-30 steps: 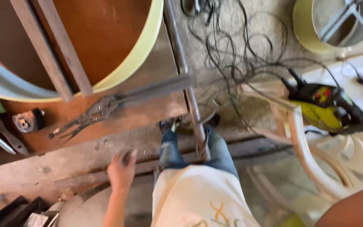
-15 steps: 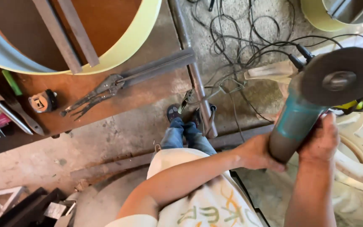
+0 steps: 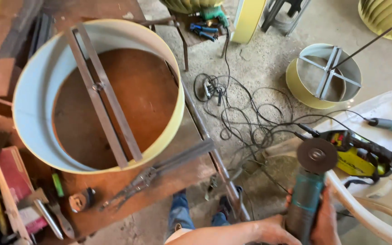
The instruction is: Measuring metal pieces with a tape measure and cutting/grinding them using an angle grinder.
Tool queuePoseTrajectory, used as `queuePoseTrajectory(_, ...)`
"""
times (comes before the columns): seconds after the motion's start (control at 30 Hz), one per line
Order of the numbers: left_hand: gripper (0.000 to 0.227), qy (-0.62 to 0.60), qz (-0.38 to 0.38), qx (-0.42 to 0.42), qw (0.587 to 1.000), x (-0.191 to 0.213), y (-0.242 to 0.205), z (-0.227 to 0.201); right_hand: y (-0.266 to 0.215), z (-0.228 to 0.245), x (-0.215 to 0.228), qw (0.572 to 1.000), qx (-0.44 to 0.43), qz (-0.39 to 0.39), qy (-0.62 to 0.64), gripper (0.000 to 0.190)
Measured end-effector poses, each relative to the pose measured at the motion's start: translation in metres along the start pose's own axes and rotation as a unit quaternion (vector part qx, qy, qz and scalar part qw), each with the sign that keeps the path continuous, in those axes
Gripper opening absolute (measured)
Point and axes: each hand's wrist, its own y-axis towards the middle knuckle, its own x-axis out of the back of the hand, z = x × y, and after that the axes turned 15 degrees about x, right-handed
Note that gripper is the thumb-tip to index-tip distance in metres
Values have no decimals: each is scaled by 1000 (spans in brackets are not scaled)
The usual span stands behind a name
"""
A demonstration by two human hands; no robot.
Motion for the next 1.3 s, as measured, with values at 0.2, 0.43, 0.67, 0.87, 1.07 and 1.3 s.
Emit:
queuePoseTrajectory(0.2,98,131,42,-139,981,59,-34,-6,-10,-37,-22,992,-28,-36,-114,54)
queuePoseTrajectory(0.43,31,533,-440,-136,710,163,-150,-65,-37,-7,-57,928,-36,-144,-342,37)
queuePoseTrajectory(0.67,42,578,-662,-131,459,283,-176,-33,0,3,-1,857,-30,-84,-508,38)
queuePoseTrajectory(0.87,13,560,-614,-141,538,298,-152,-23,19,-6,-5,794,-36,-14,-606,45)
queuePoseTrajectory(1.07,14,557,-611,-194,528,288,-92,-57,53,-10,-24,703,-5,81,-706,60)
queuePoseTrajectory(1.3,35,510,-650,-181,533,278,-86,-78,99,-7,-68,627,11,161,-763,71)
